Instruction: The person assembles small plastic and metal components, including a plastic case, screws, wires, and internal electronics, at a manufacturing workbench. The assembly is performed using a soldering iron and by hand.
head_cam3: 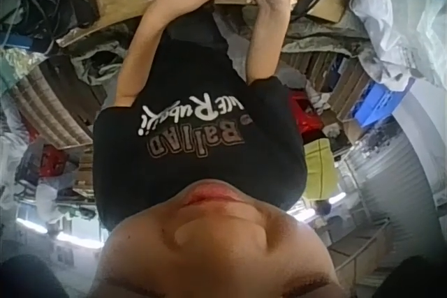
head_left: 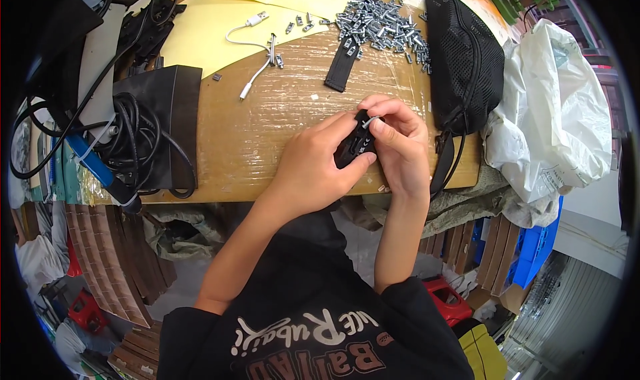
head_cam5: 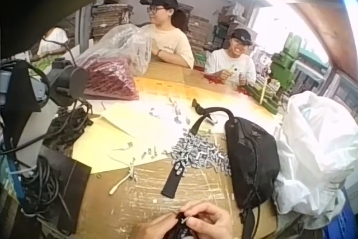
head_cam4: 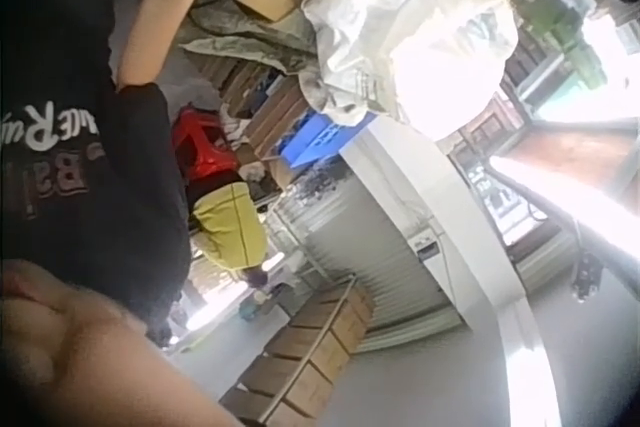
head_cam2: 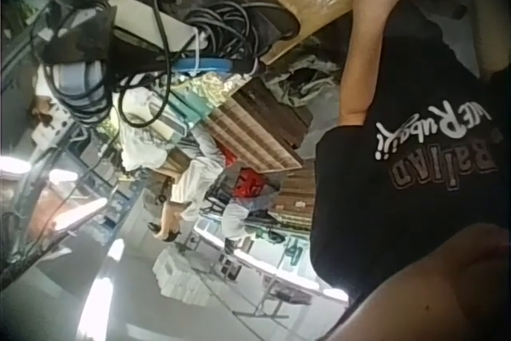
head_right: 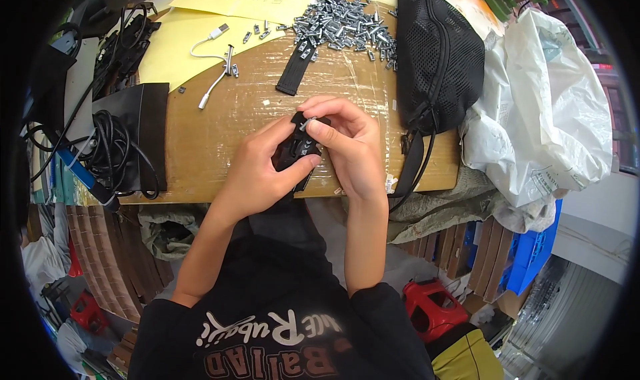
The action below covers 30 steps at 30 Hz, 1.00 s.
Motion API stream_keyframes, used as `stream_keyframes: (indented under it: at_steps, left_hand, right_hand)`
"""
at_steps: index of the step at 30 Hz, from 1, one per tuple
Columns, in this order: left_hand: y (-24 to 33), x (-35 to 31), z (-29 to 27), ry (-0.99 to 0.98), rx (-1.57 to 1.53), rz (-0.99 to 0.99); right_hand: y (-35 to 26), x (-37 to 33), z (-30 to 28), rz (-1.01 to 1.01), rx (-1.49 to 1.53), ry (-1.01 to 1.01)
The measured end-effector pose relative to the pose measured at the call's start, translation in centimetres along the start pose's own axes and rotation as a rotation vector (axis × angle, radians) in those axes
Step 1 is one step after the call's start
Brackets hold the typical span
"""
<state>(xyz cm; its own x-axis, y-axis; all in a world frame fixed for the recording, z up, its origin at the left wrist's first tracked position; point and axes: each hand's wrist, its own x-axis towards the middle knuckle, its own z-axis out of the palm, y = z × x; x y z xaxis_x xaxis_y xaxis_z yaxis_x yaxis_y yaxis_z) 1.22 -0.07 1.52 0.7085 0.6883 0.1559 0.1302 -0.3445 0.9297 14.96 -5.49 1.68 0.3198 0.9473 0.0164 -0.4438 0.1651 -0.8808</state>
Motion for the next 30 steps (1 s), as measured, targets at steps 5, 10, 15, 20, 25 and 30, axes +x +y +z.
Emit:
stream_keyframes:
  at_steps: [5,10,15,20,25,30]
  left_hand:
    - [-0.3,0.0,0.2,0.02,-0.066,0.015]
    - [0.1,0.1,-0.1,-0.002,-0.098,-0.044]
    - [0.0,0.0,0.1,0.022,-0.085,-0.029]
    - [-0.4,-0.1,0.3,0.036,-0.07,-0.037]
    - [-0.7,0.0,0.4,0.046,-0.076,-0.021]
    - [-0.1,0.6,0.2,0.056,-0.108,0.033]
  right_hand:
    - [-0.1,-0.1,0.4,0.004,-0.032,0.024]
    - [-0.5,-0.2,1.1,-0.006,-0.161,0.088]
    - [-1.2,-0.1,1.8,-0.027,-0.331,0.135]
    - [-2.1,0.1,2.4,-0.003,-0.531,0.113]
    - [-2.1,0.8,2.0,0.048,-0.589,0.09]
    - [-1.9,0.9,2.2,0.035,-0.592,0.027]
